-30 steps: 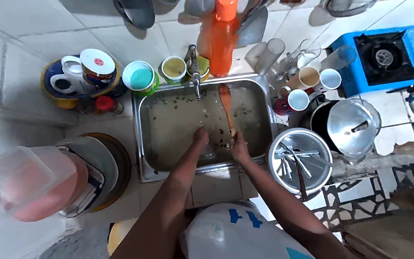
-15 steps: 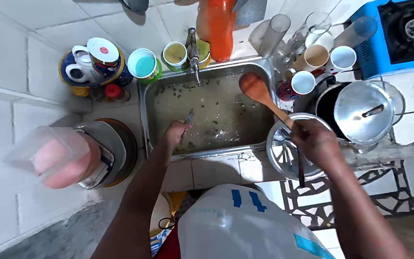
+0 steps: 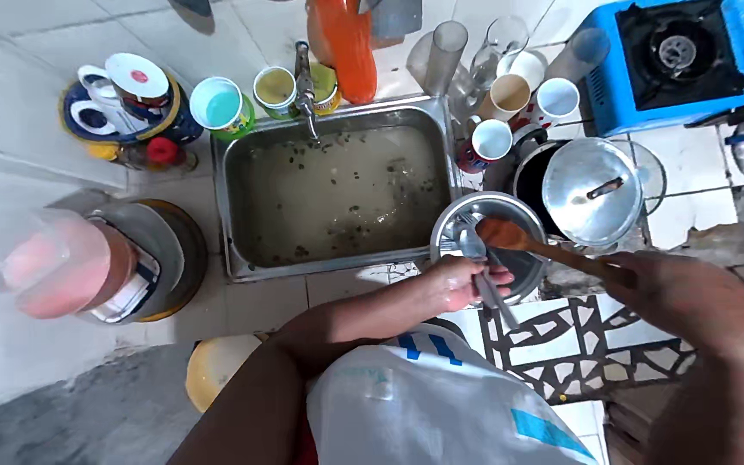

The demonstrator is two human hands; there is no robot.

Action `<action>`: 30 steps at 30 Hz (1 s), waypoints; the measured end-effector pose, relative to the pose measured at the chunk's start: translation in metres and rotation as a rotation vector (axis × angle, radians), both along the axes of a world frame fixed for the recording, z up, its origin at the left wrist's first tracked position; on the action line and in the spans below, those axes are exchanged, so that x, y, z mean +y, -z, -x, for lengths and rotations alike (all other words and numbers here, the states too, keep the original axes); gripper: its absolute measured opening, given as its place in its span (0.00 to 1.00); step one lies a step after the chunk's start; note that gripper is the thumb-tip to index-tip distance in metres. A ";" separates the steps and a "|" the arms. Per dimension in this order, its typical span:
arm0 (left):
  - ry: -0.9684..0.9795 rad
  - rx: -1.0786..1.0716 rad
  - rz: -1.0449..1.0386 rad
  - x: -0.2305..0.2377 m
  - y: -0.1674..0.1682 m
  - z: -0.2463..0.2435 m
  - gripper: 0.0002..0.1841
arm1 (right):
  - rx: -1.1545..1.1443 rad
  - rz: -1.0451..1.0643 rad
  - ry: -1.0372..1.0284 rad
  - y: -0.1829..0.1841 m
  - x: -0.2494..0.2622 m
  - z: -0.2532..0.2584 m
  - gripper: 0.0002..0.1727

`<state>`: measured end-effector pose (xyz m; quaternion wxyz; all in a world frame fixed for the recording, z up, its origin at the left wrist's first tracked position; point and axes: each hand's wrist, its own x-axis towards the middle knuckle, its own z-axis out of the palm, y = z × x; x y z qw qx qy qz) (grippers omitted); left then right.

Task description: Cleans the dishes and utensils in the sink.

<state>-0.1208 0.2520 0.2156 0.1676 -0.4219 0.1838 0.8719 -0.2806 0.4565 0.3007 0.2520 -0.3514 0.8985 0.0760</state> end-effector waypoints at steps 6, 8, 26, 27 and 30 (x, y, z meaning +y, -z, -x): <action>0.031 -0.111 0.091 0.037 0.038 0.035 0.24 | -0.145 -0.013 0.017 0.064 -0.025 0.006 0.28; 0.132 -0.045 0.076 0.030 0.029 0.029 0.29 | -0.164 -0.029 0.051 0.078 -0.027 0.010 0.37; 0.974 -0.425 1.271 -0.218 0.222 -0.109 0.38 | -0.325 -0.001 -0.255 0.126 -0.278 -0.137 0.27; 0.993 -0.396 1.246 -0.216 0.222 -0.106 0.34 | -0.338 -0.016 -0.239 0.136 -0.288 -0.141 0.26; 0.999 -0.319 1.178 -0.215 0.220 -0.095 0.28 | -0.342 -0.093 -0.183 0.166 -0.310 -0.151 0.24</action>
